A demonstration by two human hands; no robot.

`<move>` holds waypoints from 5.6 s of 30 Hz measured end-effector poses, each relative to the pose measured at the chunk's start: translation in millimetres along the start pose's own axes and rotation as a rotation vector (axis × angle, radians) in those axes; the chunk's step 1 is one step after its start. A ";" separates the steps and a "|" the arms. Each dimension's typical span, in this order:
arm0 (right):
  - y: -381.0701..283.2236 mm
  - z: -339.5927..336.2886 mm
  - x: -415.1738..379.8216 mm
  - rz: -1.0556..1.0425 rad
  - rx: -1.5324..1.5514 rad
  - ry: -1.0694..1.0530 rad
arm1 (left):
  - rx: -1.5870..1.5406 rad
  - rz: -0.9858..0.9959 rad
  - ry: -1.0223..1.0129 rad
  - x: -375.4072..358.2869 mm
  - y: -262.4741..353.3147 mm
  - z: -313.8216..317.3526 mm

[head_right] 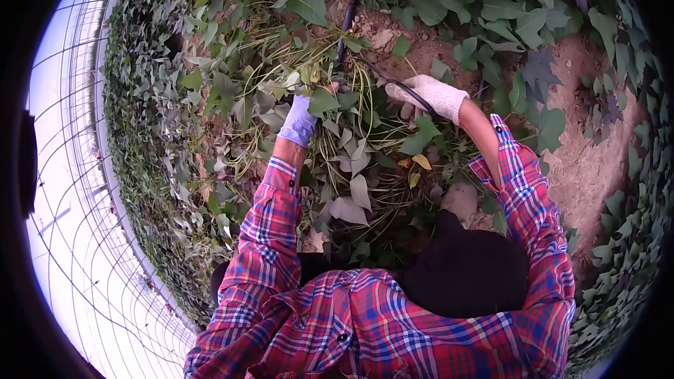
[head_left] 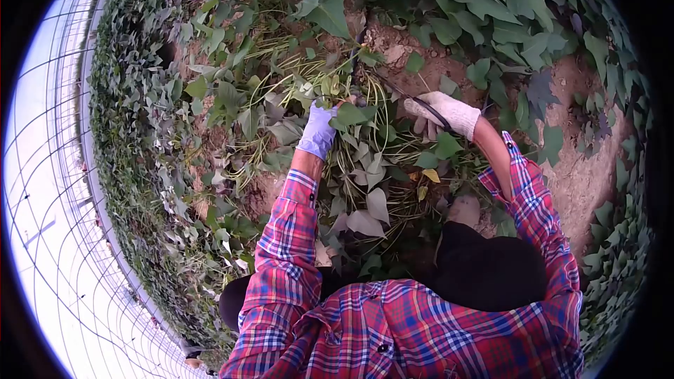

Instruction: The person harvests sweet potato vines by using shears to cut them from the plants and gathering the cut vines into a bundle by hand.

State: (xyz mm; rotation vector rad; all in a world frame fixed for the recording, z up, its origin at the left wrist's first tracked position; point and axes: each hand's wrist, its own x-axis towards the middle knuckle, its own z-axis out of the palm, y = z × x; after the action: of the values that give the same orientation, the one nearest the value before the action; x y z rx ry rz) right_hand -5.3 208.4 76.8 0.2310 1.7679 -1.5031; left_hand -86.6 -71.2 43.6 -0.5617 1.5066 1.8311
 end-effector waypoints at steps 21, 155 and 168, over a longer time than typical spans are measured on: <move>-2.8 8.3 -20.1 -0.196 -0.924 0.622 | 0.354 0.303 -0.194 -98.6 32.6 8.0; -241.5 271.0 -192.1 -0.885 -0.152 -0.012 | -0.042 0.881 -0.461 -373.4 94.1 -71.2; -239.0 251.7 -182.1 -0.787 -0.027 -0.023 | 0.021 0.987 -0.297 -385.6 92.1 -63.2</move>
State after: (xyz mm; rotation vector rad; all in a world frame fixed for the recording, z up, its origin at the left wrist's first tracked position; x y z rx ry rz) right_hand 86.4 -22.9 379.7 -0.5608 1.9637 -1.9868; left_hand 97.1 -231.4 362.6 0.5745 1.7188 2.4375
